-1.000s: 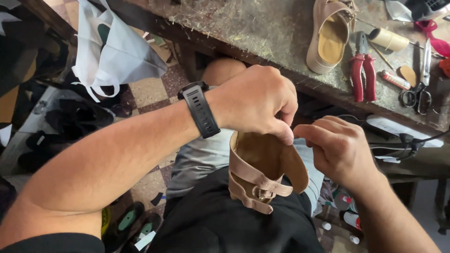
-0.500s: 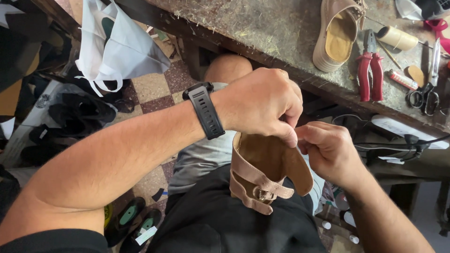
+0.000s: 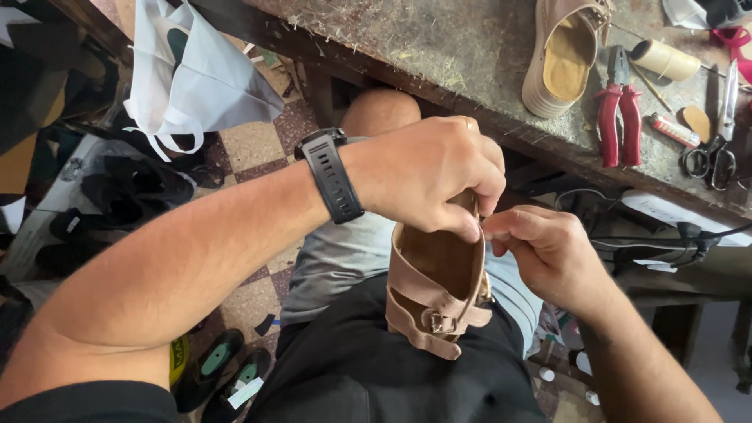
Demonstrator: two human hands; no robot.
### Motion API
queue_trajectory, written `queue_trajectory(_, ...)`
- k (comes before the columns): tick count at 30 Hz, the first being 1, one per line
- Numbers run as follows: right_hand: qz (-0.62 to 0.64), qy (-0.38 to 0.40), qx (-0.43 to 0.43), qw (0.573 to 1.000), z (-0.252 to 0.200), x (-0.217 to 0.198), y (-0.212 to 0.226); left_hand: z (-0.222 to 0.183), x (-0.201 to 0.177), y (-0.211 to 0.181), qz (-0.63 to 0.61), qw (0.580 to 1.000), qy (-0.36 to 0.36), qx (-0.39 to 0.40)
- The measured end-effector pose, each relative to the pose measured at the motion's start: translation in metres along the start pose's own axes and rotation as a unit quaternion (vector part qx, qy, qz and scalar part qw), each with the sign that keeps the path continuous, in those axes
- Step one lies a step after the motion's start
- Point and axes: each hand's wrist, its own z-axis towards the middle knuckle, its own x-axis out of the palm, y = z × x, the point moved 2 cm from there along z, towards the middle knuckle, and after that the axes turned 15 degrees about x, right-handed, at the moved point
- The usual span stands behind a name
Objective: Hand-sewing the leather straps of a sandal at a repair bench using a needle and pliers.
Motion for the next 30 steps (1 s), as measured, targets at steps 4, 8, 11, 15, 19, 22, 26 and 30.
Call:
queue_trajectory(4, -0.004, -0.014, 0.004, 1.000, -0.002, 0.001, -0.005, 0.003, 0.004, -0.001, 0.009, 1.000, 0.012, -0.015)
queue_trajectory(8, -0.011, -0.032, -0.001, 0.999, -0.006, 0.003, -0.010, 0.004, 0.007, -0.002, 0.023, 0.999, 0.009, -0.023)
queue_trajectory(11, -0.013, -0.036, -0.010, 0.999, -0.006, 0.003, -0.011, 0.003, 0.006, -0.003, 0.020, 1.000, 0.012, -0.018)
queue_trajectory(15, -0.026, -0.081, 0.055, 0.995, -0.012, -0.009, -0.034, 0.001, -0.006, -0.009, -0.004, 1.000, 0.005, -0.001)
queue_trajectory(19, -0.053, -0.095, 0.029, 0.994, -0.020, -0.015, -0.012, -0.007, -0.011, -0.014, -0.005, 1.000, 0.015, -0.013)
queue_trajectory(22, -0.057, -0.099, -0.002, 0.993, -0.023, -0.016, 0.009, -0.009, -0.020, -0.015, -0.028, 1.000, 0.013, -0.001)
queue_trajectory(26, -0.125, -0.104, -0.088, 0.983, -0.023, -0.007, 0.032, -0.019, -0.018, -0.010, -0.059, 0.998, -0.003, 0.007)
queue_trajectory(30, -0.159, -0.116, -0.089, 0.976, -0.018, -0.004, 0.035, -0.020, -0.023, -0.012, -0.077, 0.997, -0.003, 0.011)
